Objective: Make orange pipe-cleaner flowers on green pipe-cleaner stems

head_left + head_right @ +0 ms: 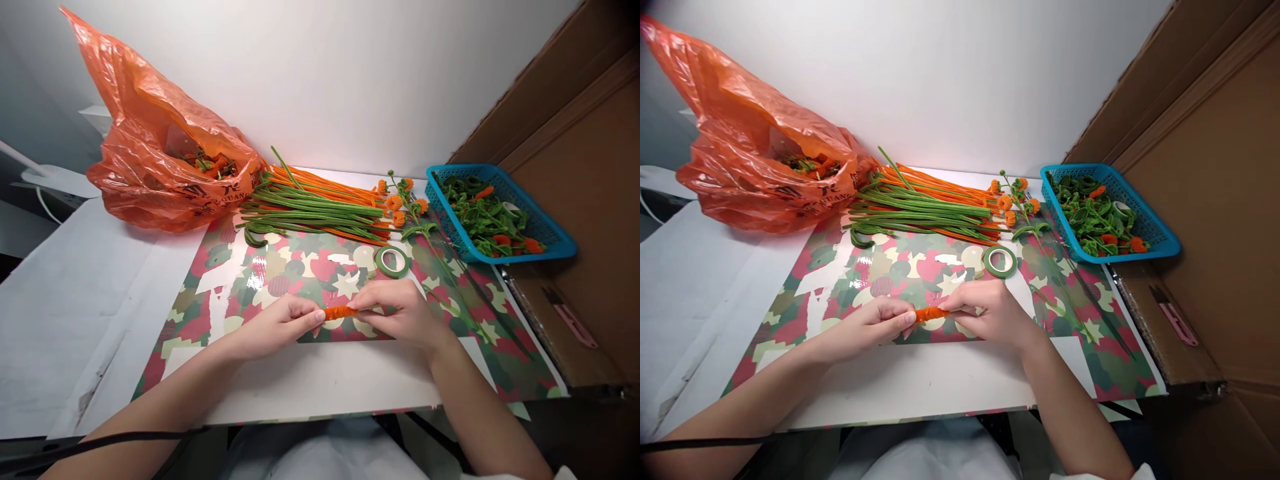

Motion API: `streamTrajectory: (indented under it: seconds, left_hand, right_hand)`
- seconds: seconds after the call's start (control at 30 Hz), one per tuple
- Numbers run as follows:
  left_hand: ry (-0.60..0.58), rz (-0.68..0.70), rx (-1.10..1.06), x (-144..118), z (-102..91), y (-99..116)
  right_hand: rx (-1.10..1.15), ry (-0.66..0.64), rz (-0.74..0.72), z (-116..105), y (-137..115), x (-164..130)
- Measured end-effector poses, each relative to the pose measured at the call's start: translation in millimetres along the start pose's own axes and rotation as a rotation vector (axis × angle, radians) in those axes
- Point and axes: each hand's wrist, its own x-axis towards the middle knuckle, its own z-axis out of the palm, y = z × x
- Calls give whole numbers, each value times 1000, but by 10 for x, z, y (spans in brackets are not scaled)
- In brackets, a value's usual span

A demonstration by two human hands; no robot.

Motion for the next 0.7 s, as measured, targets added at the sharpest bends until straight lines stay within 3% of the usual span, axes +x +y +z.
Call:
streamTrajectory:
  seconds: [0.17,0.27,0.43,0.57,0.7]
  left_hand:
    - [17,37,35,-10,49,56]
    - [85,35,57,-23,60,86]
    - [210,58,182,-22,40,43]
    - [409,193,468,-12,46,-35]
    - [583,389,790,-2,42,-121]
  right_hand:
    - [-166,50,-120,-35,24,-33]
    - [-132,118,-91,-50,35,-50]
    - [-155,226,201,-30,27,-41]
    - [-24,91,502,-42,-27,-21]
    - [308,5,698,-78,-14,-11]
